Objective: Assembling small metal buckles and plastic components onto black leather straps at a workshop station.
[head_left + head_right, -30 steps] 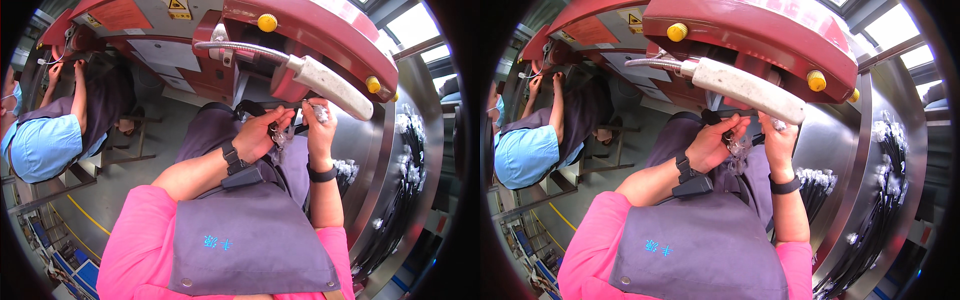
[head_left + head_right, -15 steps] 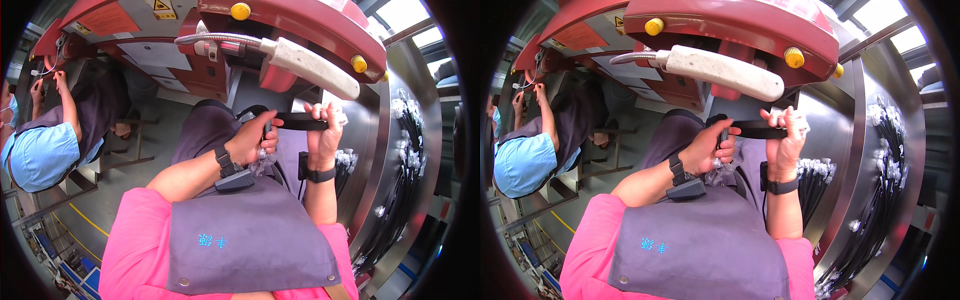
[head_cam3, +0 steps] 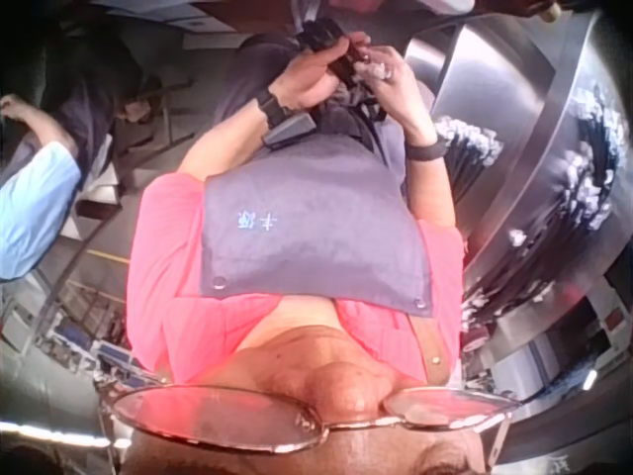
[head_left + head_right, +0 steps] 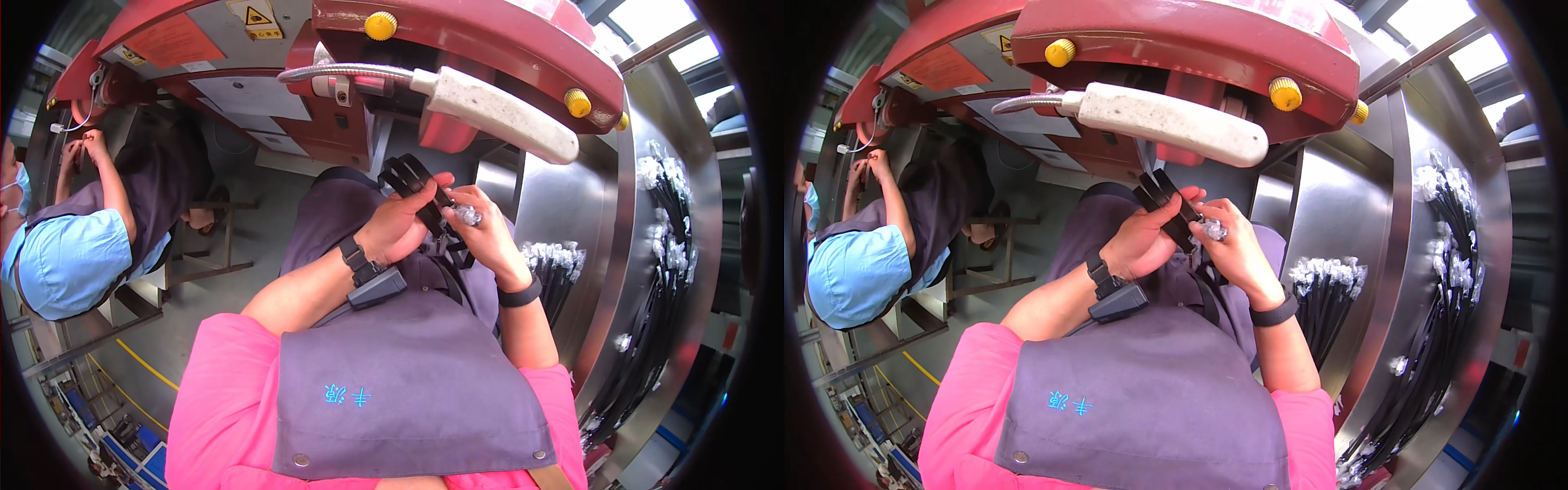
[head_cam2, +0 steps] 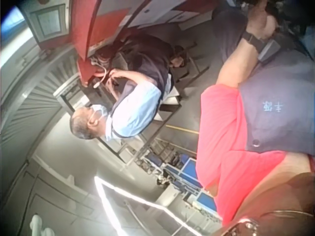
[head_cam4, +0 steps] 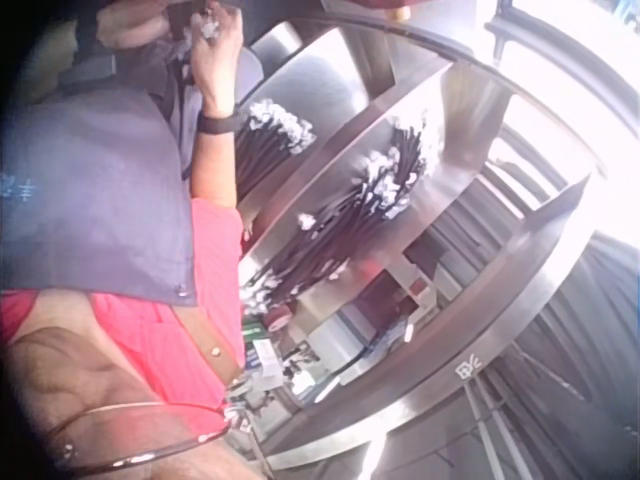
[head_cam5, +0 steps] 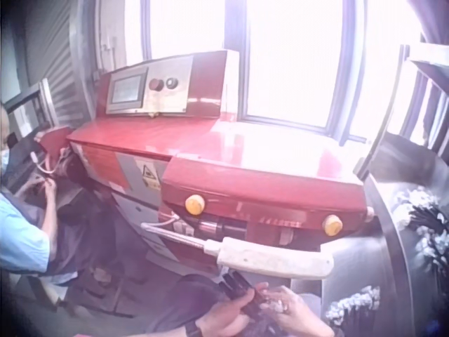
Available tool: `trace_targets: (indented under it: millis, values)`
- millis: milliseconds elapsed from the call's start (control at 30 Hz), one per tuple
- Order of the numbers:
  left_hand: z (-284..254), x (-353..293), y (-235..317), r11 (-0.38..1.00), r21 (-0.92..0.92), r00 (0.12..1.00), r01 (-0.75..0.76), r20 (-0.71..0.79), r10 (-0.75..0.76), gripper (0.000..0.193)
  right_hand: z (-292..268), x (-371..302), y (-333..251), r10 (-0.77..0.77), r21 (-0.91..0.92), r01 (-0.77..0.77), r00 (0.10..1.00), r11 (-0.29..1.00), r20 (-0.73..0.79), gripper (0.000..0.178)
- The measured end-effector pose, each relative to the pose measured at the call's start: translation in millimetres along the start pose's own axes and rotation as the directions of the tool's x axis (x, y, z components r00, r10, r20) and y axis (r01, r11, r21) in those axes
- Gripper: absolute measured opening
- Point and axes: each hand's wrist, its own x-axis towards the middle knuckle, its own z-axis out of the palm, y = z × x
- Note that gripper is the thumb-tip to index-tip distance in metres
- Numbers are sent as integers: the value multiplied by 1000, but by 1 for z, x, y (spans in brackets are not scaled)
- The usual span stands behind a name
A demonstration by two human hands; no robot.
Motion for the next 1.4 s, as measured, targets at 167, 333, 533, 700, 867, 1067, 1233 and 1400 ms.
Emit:
trace_targets:
  millis: [167,333,533,700,867,1067,1233,1400]
  values:
    - [-6,-3,2,998,52,999,-21,-30,23,27,0,6,0,-192,-180,177,979,968,-69,16]
    - [-6,-5,6,994,79,996,-69,-59,73,20,-9,4,-15,-59,-124,45,992,991,-110,12]
    - [13,-9,18,989,75,988,-129,-73,135,17,-8,8,-18,-79,52,96,963,994,-257,13]
    - [19,-5,15,993,37,985,-108,-130,112,14,-5,15,-9,95,440,33,959,898,-265,11]
    - [33,0,14,992,-62,974,-109,-204,94,14,2,25,-14,146,495,56,921,867,-360,8]
    - [37,2,13,988,-119,972,-101,-224,72,13,2,32,-20,149,444,36,915,895,-374,8]
    - [37,3,11,983,-145,967,-116,-240,79,15,0,38,-18,176,465,8,920,885,-349,8]
    - [36,4,10,981,-141,966,-130,-241,93,21,-2,42,-15,201,450,-30,920,893,-338,9]
